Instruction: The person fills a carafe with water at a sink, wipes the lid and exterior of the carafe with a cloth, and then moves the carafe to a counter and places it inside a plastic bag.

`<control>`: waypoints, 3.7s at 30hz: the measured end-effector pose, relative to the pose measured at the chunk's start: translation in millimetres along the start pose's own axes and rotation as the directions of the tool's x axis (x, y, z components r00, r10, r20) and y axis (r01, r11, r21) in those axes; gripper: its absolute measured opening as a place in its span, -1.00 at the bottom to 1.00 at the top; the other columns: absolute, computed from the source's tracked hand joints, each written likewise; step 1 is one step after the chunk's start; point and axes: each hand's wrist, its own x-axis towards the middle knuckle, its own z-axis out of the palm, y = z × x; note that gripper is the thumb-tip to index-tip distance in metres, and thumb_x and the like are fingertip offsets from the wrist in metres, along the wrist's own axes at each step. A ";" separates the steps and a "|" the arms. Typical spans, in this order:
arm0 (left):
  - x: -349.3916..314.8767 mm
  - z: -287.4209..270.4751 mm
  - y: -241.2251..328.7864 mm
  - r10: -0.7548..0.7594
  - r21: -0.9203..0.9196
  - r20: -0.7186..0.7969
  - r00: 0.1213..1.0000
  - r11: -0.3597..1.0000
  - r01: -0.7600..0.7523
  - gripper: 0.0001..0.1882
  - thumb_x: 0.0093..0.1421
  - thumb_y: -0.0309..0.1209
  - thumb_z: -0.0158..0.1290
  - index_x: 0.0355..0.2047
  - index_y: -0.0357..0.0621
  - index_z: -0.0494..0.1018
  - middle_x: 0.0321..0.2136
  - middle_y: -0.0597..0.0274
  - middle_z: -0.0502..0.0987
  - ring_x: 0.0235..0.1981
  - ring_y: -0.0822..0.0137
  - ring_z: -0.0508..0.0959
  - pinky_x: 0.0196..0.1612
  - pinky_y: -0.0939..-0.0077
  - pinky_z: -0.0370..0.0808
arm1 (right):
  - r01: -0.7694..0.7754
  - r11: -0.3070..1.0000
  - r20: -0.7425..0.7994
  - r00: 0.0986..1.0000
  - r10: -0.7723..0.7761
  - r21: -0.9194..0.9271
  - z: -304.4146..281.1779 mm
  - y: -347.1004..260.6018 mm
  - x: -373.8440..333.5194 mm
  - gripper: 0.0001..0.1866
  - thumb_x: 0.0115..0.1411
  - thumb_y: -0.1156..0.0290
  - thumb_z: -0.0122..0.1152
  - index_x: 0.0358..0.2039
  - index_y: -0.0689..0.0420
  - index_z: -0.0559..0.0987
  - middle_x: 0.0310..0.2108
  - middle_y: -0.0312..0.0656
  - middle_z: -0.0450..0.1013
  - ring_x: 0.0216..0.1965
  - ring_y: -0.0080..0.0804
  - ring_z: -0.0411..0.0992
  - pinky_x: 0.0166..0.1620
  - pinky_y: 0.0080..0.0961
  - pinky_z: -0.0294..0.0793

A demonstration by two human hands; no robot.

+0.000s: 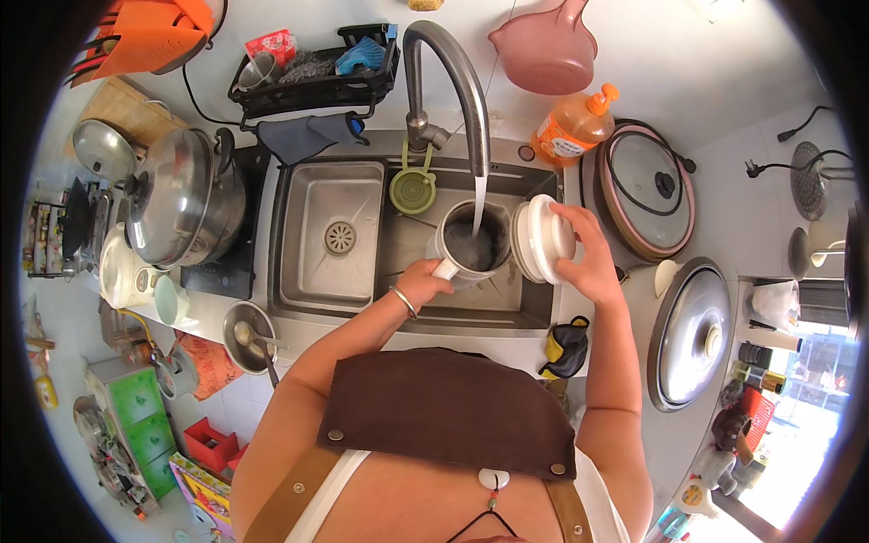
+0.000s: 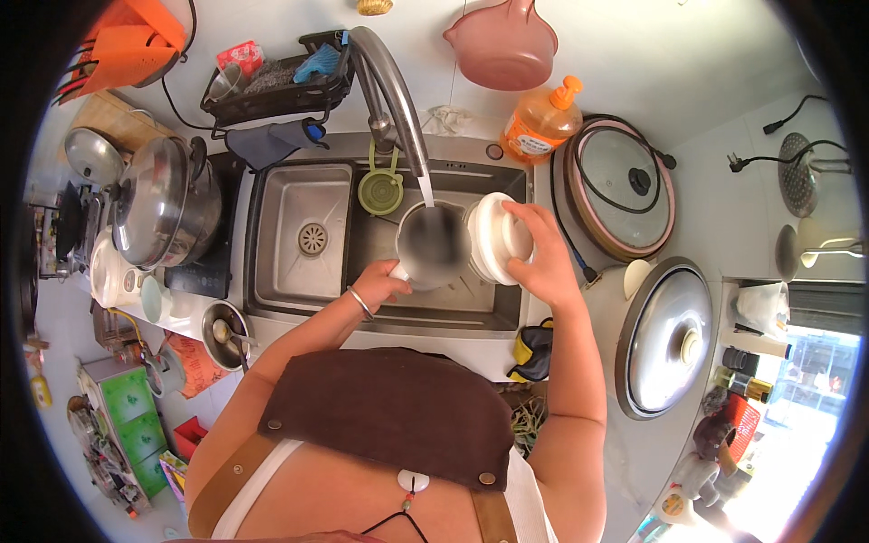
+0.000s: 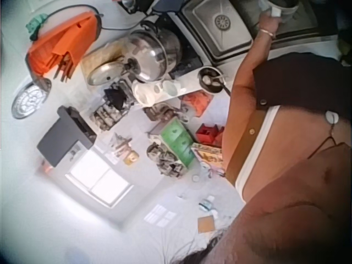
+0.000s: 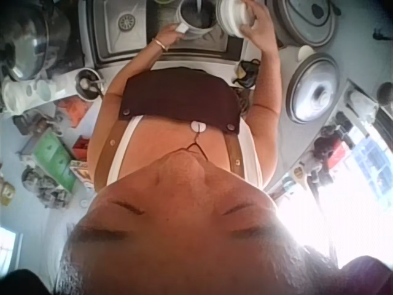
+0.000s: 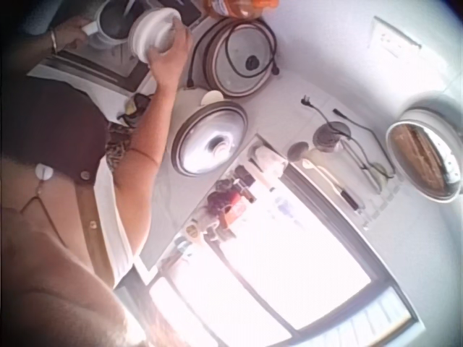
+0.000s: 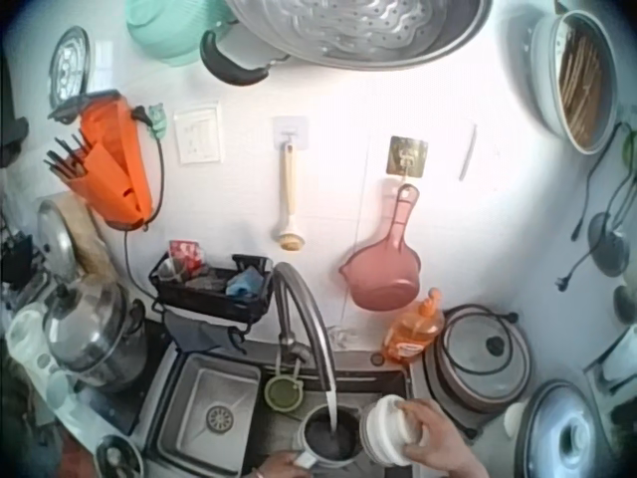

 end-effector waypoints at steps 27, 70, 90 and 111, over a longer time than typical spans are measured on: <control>-11.4 -3.4 -1.4 -0.005 -0.078 0.089 0.996 0.997 0.012 -0.75 -0.14 -0.46 0.11 -0.37 -0.11 0.42 -0.48 0.41 0.43 -0.46 0.51 0.43 -0.45 0.61 0.35 | 0.121 0.658 0.322 0.927 0.194 -0.743 88.2 -10.0 237.3 -0.65 -0.14 0.39 0.15 -0.26 0.12 0.61 -0.14 -0.04 0.44 -0.06 -0.15 0.41 -0.08 -0.32 0.47; -39.3 21.6 -30.7 0.075 -0.151 0.090 0.993 0.987 -0.061 -0.78 -0.03 -0.37 0.11 -0.33 -0.10 0.44 -0.50 0.43 0.43 -0.48 0.53 0.39 -0.46 0.59 0.31 | -0.244 0.716 -0.182 0.970 0.164 -0.654 163.6 1.1 -9.6 -0.36 -0.10 -0.09 0.21 -0.27 0.28 0.39 -0.35 -0.04 0.33 -0.44 -0.13 0.49 -0.46 -0.31 0.52; -55.3 -5.2 10.6 0.142 -0.179 0.191 0.971 0.978 -0.108 -0.69 0.09 -0.17 0.09 -0.48 -0.21 0.46 -0.59 0.27 0.46 -0.57 0.44 0.45 -0.51 0.56 0.39 | -0.168 0.595 -0.081 0.926 0.369 0.786 88.2 52.4 -80.0 -0.56 0.12 0.28 0.21 -0.02 0.21 0.47 -0.06 -0.22 0.44 -0.01 -0.44 0.34 0.08 -0.47 0.26; -14.4 33.5 65.3 -0.195 0.345 0.242 0.951 0.933 0.103 -0.62 0.12 -0.03 0.03 -0.30 -0.10 0.46 -0.44 0.17 0.55 -0.40 0.22 0.52 -0.45 0.10 0.38 | -0.172 0.869 -0.392 0.920 -0.027 -0.463 92.6 9.5 -100.9 -0.44 0.03 0.08 0.17 0.02 0.07 0.41 -0.17 -0.11 0.33 -0.12 -0.16 0.26 -0.13 -0.31 0.34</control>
